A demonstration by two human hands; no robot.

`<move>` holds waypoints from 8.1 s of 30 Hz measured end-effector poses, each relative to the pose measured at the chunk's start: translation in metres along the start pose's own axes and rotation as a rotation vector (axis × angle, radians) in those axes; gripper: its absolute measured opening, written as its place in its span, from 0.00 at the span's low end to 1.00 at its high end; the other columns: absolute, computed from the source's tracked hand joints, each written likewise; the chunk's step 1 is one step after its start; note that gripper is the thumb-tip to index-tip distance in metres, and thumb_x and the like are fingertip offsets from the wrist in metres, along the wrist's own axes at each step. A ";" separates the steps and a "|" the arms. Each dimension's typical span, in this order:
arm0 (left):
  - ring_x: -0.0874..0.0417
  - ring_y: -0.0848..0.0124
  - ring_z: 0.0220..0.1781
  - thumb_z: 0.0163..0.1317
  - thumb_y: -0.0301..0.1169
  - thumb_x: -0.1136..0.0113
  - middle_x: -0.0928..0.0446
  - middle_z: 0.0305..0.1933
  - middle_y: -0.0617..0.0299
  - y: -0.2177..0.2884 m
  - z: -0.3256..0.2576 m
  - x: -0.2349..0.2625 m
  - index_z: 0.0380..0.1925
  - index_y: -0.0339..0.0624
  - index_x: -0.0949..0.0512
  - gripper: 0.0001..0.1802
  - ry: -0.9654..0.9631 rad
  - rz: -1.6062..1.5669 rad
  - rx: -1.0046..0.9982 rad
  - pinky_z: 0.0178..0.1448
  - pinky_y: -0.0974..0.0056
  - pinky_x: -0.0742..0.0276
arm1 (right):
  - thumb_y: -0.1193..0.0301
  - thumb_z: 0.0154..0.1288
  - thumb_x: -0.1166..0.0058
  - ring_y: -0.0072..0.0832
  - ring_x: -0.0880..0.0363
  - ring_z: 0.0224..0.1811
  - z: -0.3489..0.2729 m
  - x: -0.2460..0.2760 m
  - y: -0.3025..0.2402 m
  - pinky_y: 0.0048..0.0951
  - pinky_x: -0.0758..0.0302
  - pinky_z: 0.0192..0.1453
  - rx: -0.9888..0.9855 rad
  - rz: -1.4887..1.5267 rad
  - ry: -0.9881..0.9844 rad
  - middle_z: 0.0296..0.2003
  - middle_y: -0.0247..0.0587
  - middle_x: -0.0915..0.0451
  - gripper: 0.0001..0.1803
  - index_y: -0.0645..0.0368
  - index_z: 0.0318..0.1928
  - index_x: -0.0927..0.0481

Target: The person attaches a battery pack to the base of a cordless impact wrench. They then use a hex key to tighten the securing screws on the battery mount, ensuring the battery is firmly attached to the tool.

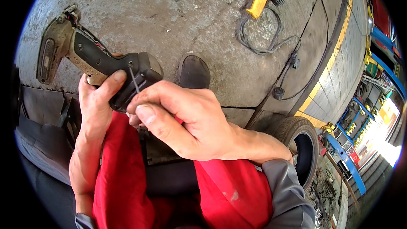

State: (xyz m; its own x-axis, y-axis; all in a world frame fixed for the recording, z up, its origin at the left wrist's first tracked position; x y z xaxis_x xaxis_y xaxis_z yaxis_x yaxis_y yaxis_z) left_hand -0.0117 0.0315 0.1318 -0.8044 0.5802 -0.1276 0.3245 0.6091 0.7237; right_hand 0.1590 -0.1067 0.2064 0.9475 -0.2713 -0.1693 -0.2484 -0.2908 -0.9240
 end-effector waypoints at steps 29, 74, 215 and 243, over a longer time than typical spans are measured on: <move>0.10 0.70 0.50 0.69 0.28 0.27 0.11 0.51 0.58 -0.009 0.001 -0.001 0.59 0.32 0.17 0.21 0.027 -0.070 -0.010 0.60 0.62 0.15 | 0.64 0.76 0.35 0.43 0.21 0.27 0.005 -0.016 0.019 0.43 0.24 0.30 0.356 -0.392 0.000 0.23 0.41 0.27 0.16 0.56 0.35 0.27; 0.10 0.74 0.42 0.63 0.26 0.21 0.09 0.42 0.60 -0.008 0.004 0.004 0.48 0.33 0.12 0.15 0.041 0.052 0.031 0.52 0.65 0.13 | 0.69 0.88 0.49 0.23 0.12 0.38 0.001 -0.004 0.020 0.24 0.19 0.43 -0.341 0.322 -0.102 0.43 0.45 0.07 0.11 0.65 0.57 0.20; 0.07 0.57 0.48 0.71 0.43 0.25 0.12 0.53 0.49 -0.026 0.034 -0.007 0.63 0.32 0.20 0.30 -0.293 -0.265 0.319 0.57 0.53 0.09 | 0.60 0.83 0.41 0.25 0.12 0.38 0.159 0.120 0.058 0.27 0.16 0.45 -0.032 -0.010 0.164 0.42 0.42 0.09 0.19 0.65 0.54 0.14; 0.09 0.59 0.50 0.64 0.44 0.18 0.12 0.52 0.51 -0.023 0.025 0.040 0.63 0.33 0.20 0.34 -0.144 -0.317 -0.004 0.58 0.54 0.11 | 0.62 0.76 0.36 0.47 0.12 0.56 0.145 0.136 0.159 0.48 0.17 0.60 -0.137 -0.918 0.494 0.52 0.44 0.12 0.13 0.52 0.53 0.11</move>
State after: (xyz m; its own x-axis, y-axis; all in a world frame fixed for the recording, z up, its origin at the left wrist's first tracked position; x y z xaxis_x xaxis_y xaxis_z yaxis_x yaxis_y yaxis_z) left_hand -0.0391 0.0543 0.0934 -0.7865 0.4326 -0.4407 0.0672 0.7693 0.6354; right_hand 0.2777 -0.0572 -0.0136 0.6035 -0.2293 0.7637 0.4735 -0.6676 -0.5746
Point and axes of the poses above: each hand's wrist, its own z-axis towards the middle knuckle, its own x-axis out of the back of the hand, y = z × x, the point moved 2 cm from there along z, towards the middle knuckle
